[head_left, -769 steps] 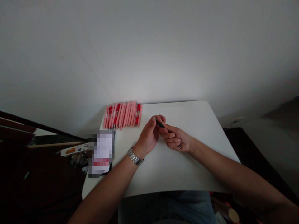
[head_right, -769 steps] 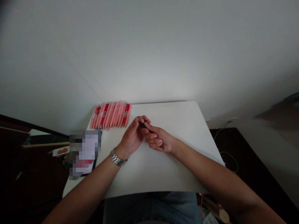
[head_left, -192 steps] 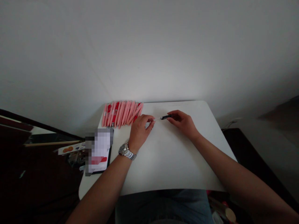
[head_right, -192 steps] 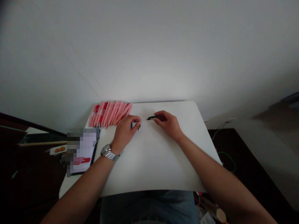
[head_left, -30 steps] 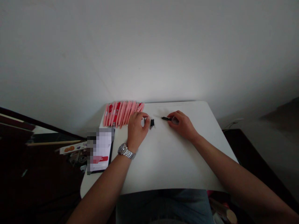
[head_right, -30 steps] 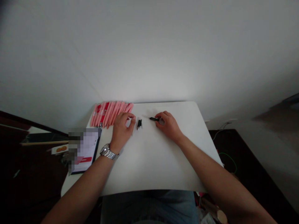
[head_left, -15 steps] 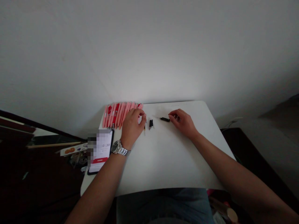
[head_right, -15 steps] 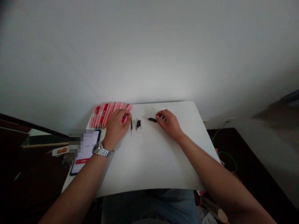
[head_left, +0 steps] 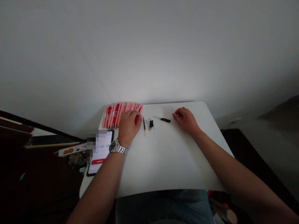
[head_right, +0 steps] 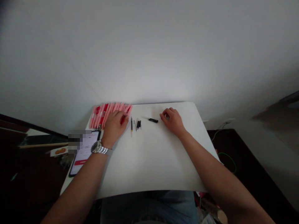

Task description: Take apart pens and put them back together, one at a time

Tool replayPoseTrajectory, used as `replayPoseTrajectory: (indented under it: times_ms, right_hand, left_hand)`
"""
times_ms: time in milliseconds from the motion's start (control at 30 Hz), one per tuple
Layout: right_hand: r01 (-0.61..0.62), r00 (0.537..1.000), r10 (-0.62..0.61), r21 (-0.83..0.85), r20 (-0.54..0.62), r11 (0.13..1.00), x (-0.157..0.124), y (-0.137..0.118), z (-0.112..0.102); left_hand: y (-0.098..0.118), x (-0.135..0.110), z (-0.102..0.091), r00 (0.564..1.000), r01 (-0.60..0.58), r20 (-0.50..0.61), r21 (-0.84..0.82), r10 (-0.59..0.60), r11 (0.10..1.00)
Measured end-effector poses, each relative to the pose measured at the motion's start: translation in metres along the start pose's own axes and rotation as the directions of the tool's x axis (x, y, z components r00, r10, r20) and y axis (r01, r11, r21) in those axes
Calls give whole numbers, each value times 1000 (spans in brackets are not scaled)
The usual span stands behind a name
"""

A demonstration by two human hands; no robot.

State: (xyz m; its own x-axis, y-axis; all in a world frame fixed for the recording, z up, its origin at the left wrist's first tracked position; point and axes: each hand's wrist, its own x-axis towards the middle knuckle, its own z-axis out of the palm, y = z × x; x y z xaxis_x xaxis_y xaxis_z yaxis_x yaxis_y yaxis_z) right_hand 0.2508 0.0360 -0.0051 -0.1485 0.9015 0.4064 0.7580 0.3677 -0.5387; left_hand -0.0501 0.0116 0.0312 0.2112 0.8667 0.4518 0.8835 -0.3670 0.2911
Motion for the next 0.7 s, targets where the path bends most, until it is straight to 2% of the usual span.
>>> replayPoseTrajectory:
  times_ms: [333,700]
  right_hand:
    - [34,998,-31,-60,53,998,-1,8,3]
    - [30,998,-26,-65,55,997,-1,5,2]
  left_hand:
    - [3,-3,1,1000,14,-9,21,-14,1000]
    - [4,-6,0,1000,9,-7,28,-9,1000]
